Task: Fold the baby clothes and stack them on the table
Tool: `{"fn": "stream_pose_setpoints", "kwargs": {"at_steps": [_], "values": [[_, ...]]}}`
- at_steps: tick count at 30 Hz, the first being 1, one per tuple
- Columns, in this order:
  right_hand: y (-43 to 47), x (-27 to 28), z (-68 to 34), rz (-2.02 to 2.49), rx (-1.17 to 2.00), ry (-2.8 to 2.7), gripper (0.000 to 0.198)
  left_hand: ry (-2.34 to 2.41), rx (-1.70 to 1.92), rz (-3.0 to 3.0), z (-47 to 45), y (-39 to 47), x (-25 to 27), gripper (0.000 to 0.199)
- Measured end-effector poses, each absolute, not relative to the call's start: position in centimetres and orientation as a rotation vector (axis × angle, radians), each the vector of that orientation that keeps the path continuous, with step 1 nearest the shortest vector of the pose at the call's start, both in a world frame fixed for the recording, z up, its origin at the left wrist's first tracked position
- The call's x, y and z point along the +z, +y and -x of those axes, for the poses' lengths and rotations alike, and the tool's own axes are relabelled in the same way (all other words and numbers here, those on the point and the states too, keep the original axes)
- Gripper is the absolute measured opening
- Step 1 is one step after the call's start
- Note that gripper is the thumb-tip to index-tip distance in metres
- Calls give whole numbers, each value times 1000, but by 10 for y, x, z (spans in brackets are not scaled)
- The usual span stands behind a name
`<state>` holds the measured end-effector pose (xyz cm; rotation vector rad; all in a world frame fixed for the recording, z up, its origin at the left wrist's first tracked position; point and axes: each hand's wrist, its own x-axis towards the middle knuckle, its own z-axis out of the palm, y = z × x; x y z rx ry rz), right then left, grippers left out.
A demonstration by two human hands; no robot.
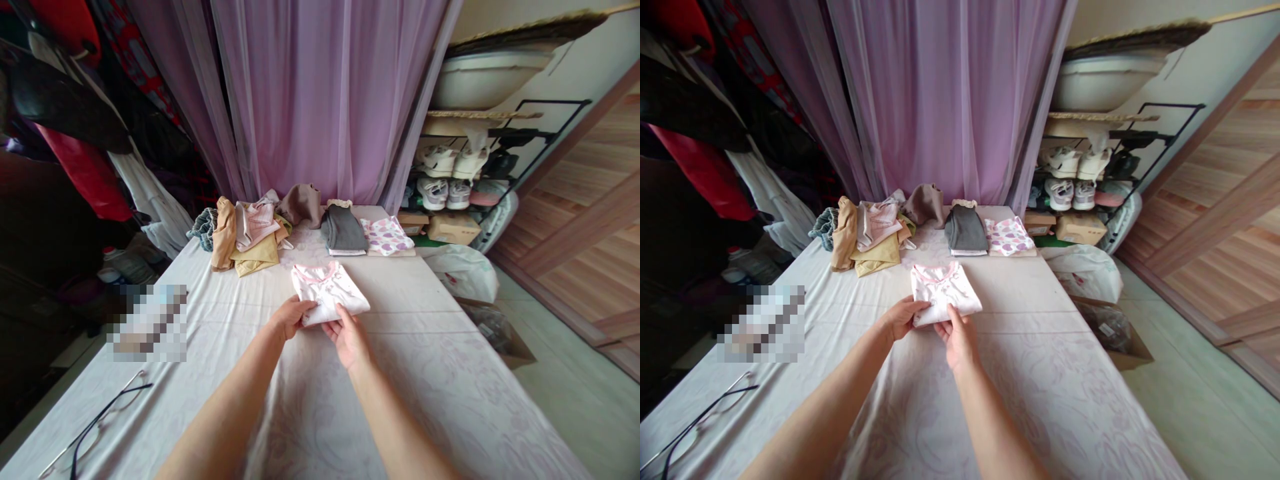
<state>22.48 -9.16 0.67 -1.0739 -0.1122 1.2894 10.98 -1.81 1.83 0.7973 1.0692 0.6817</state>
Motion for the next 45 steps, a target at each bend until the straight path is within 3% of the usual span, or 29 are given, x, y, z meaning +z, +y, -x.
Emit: {"fn": "stream_pose_setpoints", "kwargs": {"at_steps": [5, 10, 14, 25, 28, 36, 45], "values": [[-88, 21, -231, 1050, 1239, -66, 26, 1077, 603, -848, -89, -14, 26, 37], [-90, 53, -257, 966, 1058, -97, 36, 1259, 766, -851, -60, -2, 28, 36], [-82, 75, -289, 941, 927, -104, 33, 1212, 830, -840, -50, 1, 22, 37], [50, 150, -417, 818, 835, -135, 16, 1236, 806, -886, -50, -1, 14, 41], [70, 135, -431, 874, 841, -68, 15, 1256, 807, -897, -51, -2, 14, 45], [76, 24, -436, 1121, 884, 218, 24, 1269, 790, -918, -48, -5, 15, 51], [100, 35, -453, 1037, 875, 78, 27, 1300, 796, -954, -50, -6, 14, 52]]}}
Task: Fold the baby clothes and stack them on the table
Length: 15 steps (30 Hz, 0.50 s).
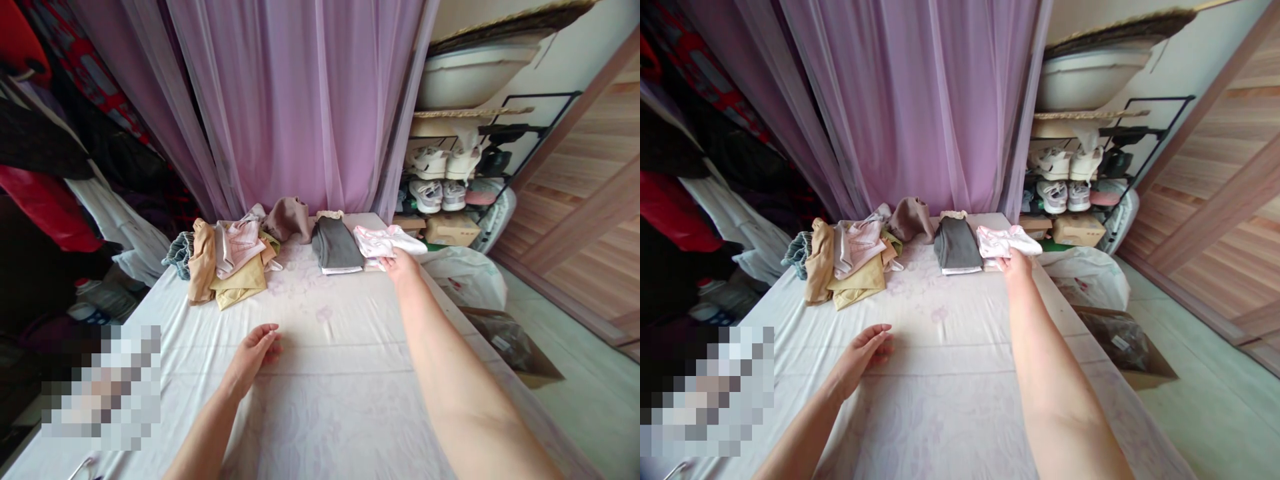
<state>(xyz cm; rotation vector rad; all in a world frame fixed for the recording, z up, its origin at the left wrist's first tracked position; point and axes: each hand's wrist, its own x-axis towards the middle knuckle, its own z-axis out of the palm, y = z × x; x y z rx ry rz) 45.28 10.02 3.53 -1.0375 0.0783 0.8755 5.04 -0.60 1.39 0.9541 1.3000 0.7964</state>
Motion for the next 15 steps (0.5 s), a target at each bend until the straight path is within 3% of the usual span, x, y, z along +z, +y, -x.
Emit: {"fn": "stream_pose_setpoints", "kwargs": {"at_steps": [5, 15], "values": [[118, 54, -456, 1021, 913, 34, 15, 1307, 790, -973, -50, -8, 14, 56], [169, 130, -465, 539, 919, -269, 30, 1353, 760, -984, -47, -8, 10, 55]]}}
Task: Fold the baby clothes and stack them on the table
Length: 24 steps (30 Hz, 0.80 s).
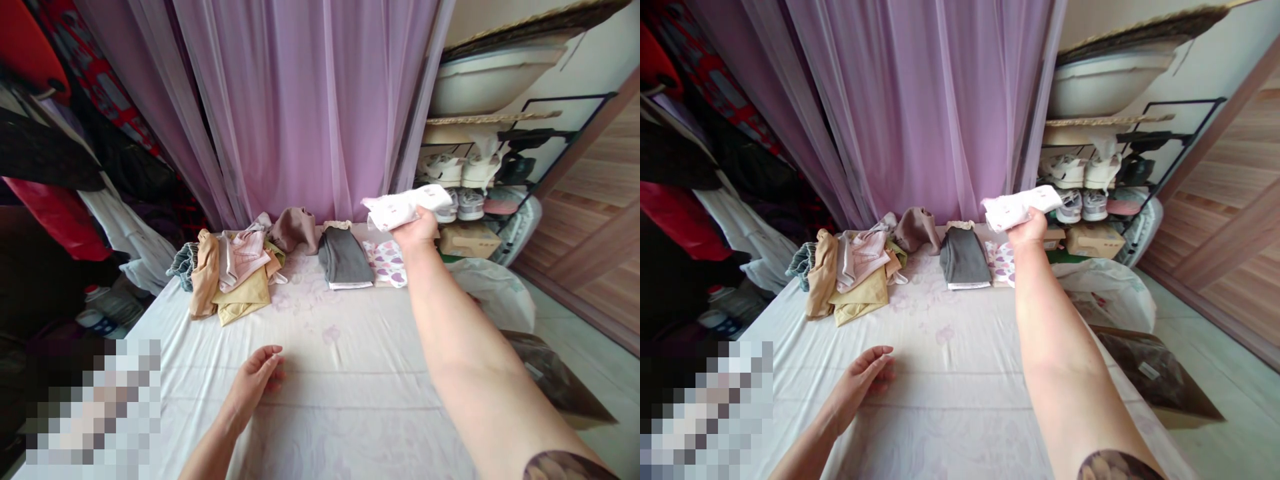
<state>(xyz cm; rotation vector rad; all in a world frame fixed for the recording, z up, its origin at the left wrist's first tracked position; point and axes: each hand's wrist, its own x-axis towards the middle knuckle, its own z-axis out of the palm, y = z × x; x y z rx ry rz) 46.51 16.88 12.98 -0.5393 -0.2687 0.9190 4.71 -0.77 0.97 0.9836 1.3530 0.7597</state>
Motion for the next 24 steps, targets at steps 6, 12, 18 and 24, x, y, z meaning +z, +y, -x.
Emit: {"fn": "stream_pose_setpoints", "kwargs": {"at_steps": [6, 12, 18, 24], "values": [[133, 70, -456, 731, 969, -58, 29, 1350, 757, -1007, -47, -7, 8, 57], [107, 14, -445, 864, 955, 127, 33, 1357, 767, -1013, -51, -9, 15, 59], [113, 27, -450, 799, 908, 71, 34, 1369, 783, -1038, -52, -12, 16, 58], [110, 12, -448, 905, 962, 143, 33, 1366, 786, -1051, -52, -11, 13, 58]]}}
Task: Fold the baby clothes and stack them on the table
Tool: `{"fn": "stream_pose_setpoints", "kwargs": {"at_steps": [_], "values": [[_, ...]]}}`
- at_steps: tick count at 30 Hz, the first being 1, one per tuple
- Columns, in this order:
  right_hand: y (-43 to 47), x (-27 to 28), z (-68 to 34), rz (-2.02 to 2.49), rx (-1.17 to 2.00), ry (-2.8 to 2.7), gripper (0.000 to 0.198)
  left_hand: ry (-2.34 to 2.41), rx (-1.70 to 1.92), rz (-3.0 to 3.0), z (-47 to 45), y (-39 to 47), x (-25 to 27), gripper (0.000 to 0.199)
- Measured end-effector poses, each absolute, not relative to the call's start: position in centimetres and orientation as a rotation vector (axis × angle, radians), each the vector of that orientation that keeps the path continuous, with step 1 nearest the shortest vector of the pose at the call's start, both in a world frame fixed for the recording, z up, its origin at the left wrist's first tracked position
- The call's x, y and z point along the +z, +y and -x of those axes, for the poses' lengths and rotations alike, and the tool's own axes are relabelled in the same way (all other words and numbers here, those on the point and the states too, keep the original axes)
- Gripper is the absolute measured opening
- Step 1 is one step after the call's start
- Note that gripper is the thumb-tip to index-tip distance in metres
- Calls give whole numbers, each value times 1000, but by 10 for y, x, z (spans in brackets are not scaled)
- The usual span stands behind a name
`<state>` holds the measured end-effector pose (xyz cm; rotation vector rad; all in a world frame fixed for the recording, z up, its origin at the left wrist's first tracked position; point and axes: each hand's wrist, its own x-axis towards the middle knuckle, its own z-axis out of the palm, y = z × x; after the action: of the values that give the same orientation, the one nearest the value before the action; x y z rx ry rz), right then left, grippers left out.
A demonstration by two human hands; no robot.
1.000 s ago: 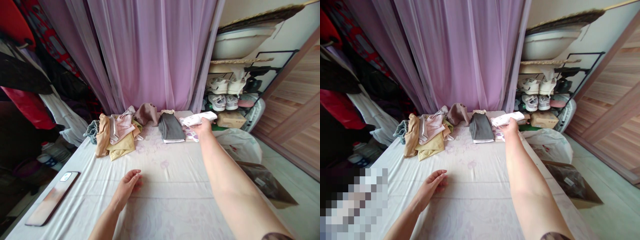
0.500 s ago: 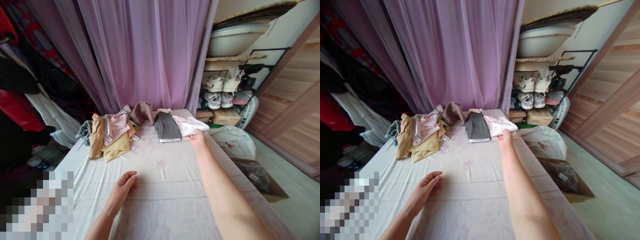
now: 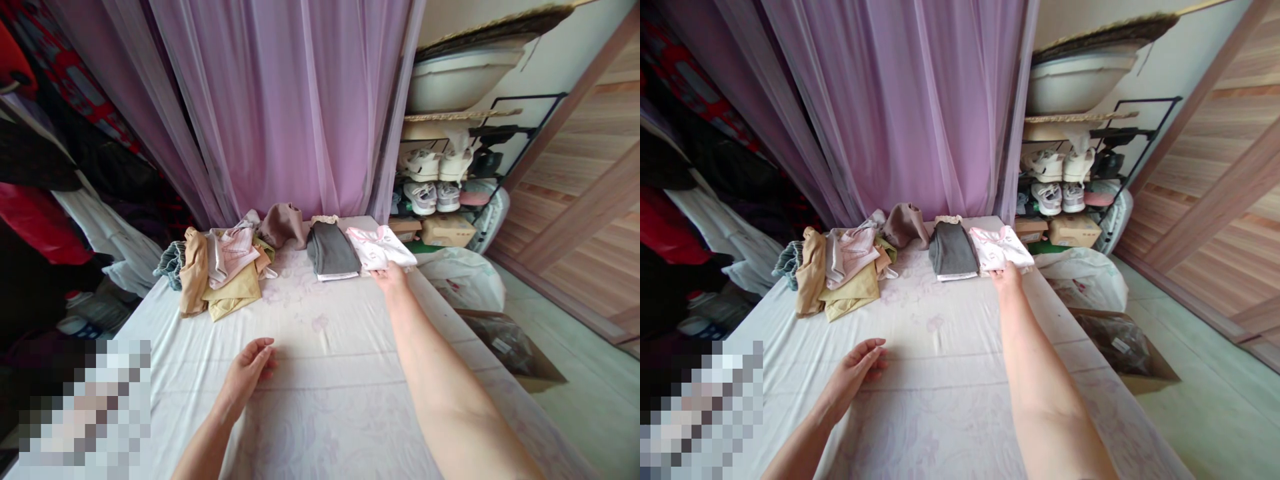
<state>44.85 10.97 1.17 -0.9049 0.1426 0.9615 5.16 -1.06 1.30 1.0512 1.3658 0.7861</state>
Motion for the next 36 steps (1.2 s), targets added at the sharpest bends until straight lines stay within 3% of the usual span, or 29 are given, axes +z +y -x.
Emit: {"fn": "stream_pose_setpoints", "kwargs": {"at_steps": [14, 25, 36], "values": [[57, 4, -426, 971, 1061, 49, 8, 1348, 818, -1033, -53, -10, 13, 55], [-17, -11, -381, 859, 1130, -249, 8, 1302, 863, -1008, -52, -5, 10, 50], [-48, -14, -363, 750, 1212, -192, 10, 1290, 878, -981, -57, -5, 12, 29]]}}
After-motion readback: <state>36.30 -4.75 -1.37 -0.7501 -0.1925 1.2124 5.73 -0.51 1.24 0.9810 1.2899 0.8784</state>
